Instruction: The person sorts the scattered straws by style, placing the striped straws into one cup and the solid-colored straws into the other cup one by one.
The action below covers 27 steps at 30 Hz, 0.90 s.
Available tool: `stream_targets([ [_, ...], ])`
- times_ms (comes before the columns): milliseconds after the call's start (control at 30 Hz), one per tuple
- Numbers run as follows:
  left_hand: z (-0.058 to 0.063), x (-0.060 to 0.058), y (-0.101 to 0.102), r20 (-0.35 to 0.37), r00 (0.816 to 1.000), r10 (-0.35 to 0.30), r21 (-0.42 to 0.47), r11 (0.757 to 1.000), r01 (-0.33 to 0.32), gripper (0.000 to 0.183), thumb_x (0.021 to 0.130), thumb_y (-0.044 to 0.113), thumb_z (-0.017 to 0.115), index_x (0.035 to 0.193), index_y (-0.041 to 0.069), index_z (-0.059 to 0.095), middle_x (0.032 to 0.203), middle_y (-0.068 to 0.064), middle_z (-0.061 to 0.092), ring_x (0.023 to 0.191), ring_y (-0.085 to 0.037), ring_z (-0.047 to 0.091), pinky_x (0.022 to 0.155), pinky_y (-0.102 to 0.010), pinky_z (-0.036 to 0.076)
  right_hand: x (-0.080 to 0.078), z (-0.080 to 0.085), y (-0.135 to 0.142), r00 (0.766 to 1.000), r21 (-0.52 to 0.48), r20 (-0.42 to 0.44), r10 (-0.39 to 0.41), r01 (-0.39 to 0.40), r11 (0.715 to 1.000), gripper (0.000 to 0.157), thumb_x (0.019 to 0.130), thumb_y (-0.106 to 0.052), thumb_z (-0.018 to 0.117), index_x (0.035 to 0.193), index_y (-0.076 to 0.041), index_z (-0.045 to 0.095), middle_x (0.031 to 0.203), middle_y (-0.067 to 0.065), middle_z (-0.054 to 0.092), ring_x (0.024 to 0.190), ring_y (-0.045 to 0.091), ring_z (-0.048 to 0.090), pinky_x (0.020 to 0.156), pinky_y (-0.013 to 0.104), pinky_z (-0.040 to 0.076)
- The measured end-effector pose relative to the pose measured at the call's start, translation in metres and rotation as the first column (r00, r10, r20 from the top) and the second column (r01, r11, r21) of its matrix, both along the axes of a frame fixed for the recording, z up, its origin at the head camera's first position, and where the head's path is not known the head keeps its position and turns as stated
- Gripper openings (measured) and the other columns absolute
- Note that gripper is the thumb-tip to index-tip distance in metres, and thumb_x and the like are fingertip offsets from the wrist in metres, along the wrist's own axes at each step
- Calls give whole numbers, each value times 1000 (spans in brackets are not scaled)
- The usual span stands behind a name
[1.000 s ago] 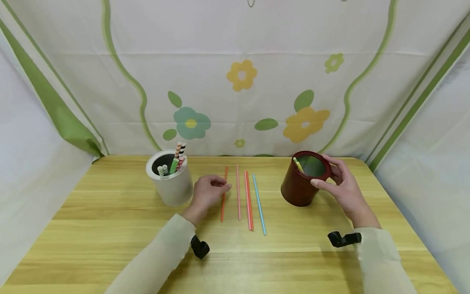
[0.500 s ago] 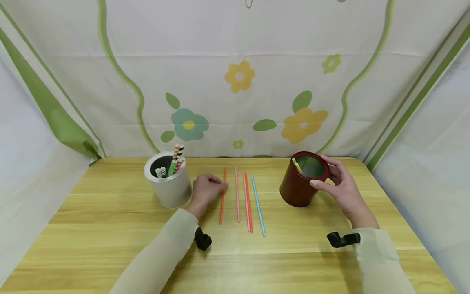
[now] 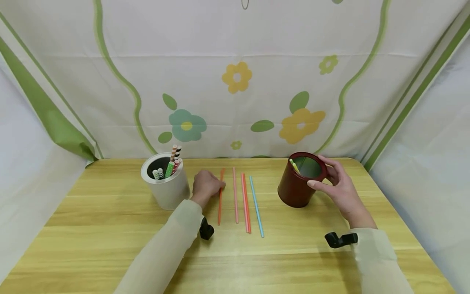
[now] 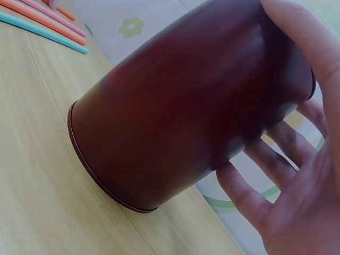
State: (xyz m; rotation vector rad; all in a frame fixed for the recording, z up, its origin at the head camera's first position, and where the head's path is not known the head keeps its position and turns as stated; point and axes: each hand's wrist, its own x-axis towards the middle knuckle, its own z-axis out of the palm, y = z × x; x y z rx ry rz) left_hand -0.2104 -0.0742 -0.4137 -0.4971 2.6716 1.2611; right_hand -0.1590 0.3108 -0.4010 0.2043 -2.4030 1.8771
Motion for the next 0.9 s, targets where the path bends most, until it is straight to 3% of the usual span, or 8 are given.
stream_targets([
  [400, -2, -8, 1, 54, 999, 7, -12, 1000, -6, 22, 84, 8, 79, 64, 7, 69, 52, -1, 59, 47, -14, 54, 48, -26, 41, 1, 1, -2, 1000, 1, -5, -6, 6, 1000, 78, 98, -8, 79, 164, -26, 42, 142, -8, 62, 131, 7, 57, 90, 13, 55],
  [700, -37, -31, -11, 77, 997, -10, 24, 1000, 8, 26, 83, 15, 80, 61, 11, 66, 54, -3, 64, 49, -17, 60, 47, -30, 45, 2, 1, -3, 1000, 20, 8, -13, 12, 1000, 77, 99, -10, 79, 164, -27, 41, 142, -11, 60, 131, 5, 55, 92, 12, 53],
  [833, -31, -27, -12, 58, 998, -4, 98, 995, -1, 31, 86, 15, 79, 58, 12, 65, 52, -2, 61, 48, -17, 57, 49, -31, 44, 2, 2, -3, 1000, 28, 10, -16, 16, 999, 77, 99, -11, 79, 164, -28, 41, 141, -13, 60, 129, 4, 55, 92, 12, 52],
  [900, -20, -19, -11, 44, 999, 10, 154, 988, -17, 29, 88, 13, 78, 61, 9, 69, 53, -3, 61, 50, -17, 56, 51, -31, 44, 2, 2, -3, 1000, 30, 11, -18, 18, 999, 77, 99, -11, 79, 164, -28, 41, 141, -14, 60, 128, 3, 56, 92, 11, 52],
])
